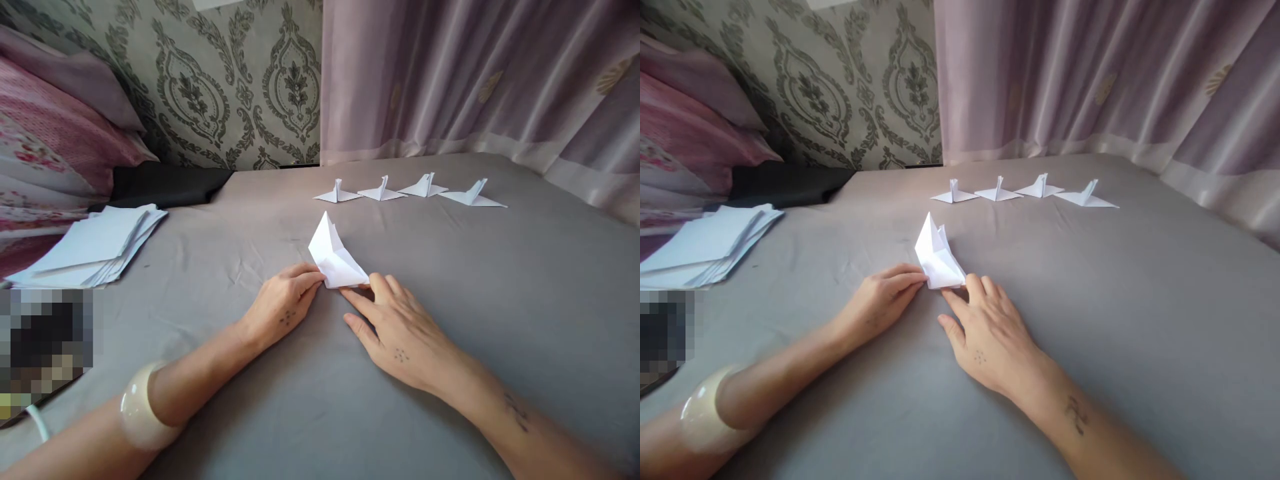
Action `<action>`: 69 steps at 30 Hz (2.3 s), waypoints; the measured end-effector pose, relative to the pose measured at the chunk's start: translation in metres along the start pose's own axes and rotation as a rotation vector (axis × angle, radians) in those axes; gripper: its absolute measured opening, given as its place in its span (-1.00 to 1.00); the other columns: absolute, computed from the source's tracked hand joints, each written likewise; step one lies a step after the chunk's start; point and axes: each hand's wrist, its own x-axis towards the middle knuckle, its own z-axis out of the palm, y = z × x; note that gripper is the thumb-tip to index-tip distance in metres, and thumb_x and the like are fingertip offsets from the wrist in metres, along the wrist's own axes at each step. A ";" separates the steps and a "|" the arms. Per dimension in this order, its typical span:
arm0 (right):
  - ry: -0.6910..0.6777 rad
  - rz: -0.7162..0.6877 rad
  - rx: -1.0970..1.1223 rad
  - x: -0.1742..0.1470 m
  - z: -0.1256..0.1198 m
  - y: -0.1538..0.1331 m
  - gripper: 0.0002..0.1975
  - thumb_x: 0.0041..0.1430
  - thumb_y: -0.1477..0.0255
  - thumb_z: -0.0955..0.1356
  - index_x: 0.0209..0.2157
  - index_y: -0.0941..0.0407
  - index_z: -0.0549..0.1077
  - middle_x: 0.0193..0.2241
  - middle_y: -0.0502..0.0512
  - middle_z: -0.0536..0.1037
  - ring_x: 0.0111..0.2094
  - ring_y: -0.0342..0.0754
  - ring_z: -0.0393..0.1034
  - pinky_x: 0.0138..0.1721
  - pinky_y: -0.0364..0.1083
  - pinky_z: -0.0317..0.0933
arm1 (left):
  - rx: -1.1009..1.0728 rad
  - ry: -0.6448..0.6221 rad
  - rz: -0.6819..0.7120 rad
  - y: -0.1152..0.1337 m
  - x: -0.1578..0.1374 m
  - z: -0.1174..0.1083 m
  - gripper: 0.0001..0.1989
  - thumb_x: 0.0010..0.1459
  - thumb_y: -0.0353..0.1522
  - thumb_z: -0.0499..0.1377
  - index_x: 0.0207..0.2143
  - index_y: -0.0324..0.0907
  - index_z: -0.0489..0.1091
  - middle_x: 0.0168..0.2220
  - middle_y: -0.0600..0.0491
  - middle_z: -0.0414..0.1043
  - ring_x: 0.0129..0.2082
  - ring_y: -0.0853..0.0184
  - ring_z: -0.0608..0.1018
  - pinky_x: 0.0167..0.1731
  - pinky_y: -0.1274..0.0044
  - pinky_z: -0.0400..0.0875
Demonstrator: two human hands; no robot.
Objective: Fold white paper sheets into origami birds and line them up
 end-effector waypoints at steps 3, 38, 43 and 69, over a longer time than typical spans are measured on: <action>0.000 -0.012 0.013 0.000 0.001 0.005 -0.57 0.33 0.30 0.17 0.19 -0.01 0.30 -0.10 0.17 0.35 -0.11 0.05 0.23 -0.06 0.08 0.24 | 0.085 -0.030 0.045 0.000 -0.005 -0.002 -0.73 0.33 -0.39 -0.02 -0.10 -0.14 0.45 -0.06 -0.03 0.46 -0.12 0.26 0.52 -0.19 0.43 0.50; 0.422 0.143 0.471 0.017 0.001 0.016 -0.90 0.17 0.41 0.32 -0.24 0.04 0.41 -0.28 0.03 0.55 -0.31 -0.08 0.44 -0.28 -0.09 0.34 | 0.232 -0.094 0.247 0.006 -0.007 -0.008 -0.70 0.35 -0.40 -0.08 -0.10 -0.22 0.43 -0.15 -0.05 0.51 -0.17 0.24 0.49 -0.18 0.39 0.51; 0.394 -0.014 0.484 0.022 0.001 0.024 -0.85 0.24 0.49 0.26 -0.30 0.04 0.47 -0.35 0.00 0.54 -0.33 -0.12 0.42 -0.28 -0.12 0.31 | 0.230 -0.114 0.241 0.005 -0.007 -0.008 -0.70 0.34 -0.41 -0.08 -0.11 -0.24 0.44 -0.08 -0.08 0.48 -0.12 0.21 0.48 -0.15 0.36 0.50; 0.500 -0.513 -0.191 0.031 0.000 0.053 -0.78 0.18 0.65 0.32 -0.25 0.11 0.55 -0.45 0.06 0.54 -0.43 -0.12 0.30 -0.35 -0.13 0.25 | 0.090 -0.138 0.214 -0.002 -0.008 -0.006 -0.68 0.29 -0.46 -0.07 -0.08 -0.23 0.45 0.03 -0.06 0.45 0.01 0.21 0.51 -0.05 0.39 0.48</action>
